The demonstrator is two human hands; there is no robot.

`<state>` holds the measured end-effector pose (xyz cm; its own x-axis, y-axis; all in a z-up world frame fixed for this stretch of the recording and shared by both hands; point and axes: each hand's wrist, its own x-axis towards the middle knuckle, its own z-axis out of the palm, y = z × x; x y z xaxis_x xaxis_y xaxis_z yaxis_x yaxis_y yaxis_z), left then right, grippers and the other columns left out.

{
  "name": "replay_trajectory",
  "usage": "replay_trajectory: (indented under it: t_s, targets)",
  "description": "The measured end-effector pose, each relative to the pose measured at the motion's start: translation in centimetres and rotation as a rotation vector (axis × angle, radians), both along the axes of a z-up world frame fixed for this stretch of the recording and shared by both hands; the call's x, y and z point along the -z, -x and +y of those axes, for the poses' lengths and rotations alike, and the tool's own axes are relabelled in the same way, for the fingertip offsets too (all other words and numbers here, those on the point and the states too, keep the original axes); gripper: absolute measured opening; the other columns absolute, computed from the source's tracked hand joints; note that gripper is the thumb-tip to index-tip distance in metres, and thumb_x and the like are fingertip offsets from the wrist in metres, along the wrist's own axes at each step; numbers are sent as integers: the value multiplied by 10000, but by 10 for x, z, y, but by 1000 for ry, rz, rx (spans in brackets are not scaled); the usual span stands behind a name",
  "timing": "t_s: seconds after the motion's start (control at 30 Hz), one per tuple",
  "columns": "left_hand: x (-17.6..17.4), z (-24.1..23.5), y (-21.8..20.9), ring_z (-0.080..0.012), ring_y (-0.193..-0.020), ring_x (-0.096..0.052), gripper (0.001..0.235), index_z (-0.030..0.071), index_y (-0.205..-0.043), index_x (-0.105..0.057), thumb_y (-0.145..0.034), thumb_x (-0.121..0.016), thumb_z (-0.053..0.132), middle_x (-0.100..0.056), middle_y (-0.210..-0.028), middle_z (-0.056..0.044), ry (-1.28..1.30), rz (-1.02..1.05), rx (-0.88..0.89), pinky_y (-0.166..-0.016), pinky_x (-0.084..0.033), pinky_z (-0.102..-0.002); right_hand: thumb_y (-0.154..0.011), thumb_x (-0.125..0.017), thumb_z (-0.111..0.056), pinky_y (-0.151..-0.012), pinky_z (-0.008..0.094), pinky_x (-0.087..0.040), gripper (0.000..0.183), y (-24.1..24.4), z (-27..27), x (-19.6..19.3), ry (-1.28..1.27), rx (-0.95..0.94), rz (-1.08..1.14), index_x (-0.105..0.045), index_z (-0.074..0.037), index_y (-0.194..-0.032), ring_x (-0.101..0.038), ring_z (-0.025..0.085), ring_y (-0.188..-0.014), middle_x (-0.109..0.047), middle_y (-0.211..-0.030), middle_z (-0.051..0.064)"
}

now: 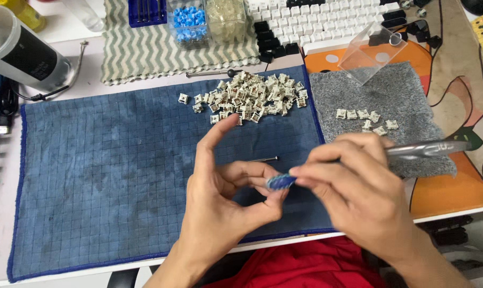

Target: The person cleans individual mechanical keyboard switches using a small metal tool and a toothbrush. They pick up each switch, scrape or brush its surfaces, and place the cleaned switches onto a gray cloth. The workspace includes a blue mat, a pile of switches, and various tools.

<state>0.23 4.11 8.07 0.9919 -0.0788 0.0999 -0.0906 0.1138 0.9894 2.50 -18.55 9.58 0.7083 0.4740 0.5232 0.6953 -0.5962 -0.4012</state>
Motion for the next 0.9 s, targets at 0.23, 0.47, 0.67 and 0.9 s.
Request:
replay_trajectory:
  t_s: [0.23,0.47,0.67,0.9]
  targets:
    - [3,-4,0,-149,-798,-792,1049,73,-1680,-336,-834,-940,-69,-853,-977,-146,95,50,-33,-876,-701,-275,-1077,-768,-126,-1035,428,-497,90,0,2,0,-49,34,39,-830,-103,-1139,-643,293,-1039,-754,-1091,64]
    - [1,-4,4,-147,-788,-826,984,32,-1636,-362,-848,-951,-1,-881,-1006,-101,-97,-55,-85,-909,-731,-255,-1072,-798,-93,-1036,439,-531,82,1,2,2,-31,63,-15,-851,-86,-1134,-633,321,-1060,-764,-1106,77]
    - [2,-4,3,-163,-880,-809,1014,64,-1653,-356,-833,-939,-57,-864,-1021,-169,122,57,-46,-955,-702,-306,-1077,-778,-203,-1120,491,-440,116,6,3,4,27,69,-76,-834,-136,-1153,-635,318,-1108,-788,-1153,40]
    - [5,-7,4,-192,-833,-803,1015,64,-1644,-356,-825,-923,-128,-853,-1020,-223,232,79,-38,-884,-688,-311,-1048,-805,-207,-1082,486,-493,144,2,-2,8,-19,51,-50,-827,-106,-1148,-635,314,-1101,-802,-1155,65]
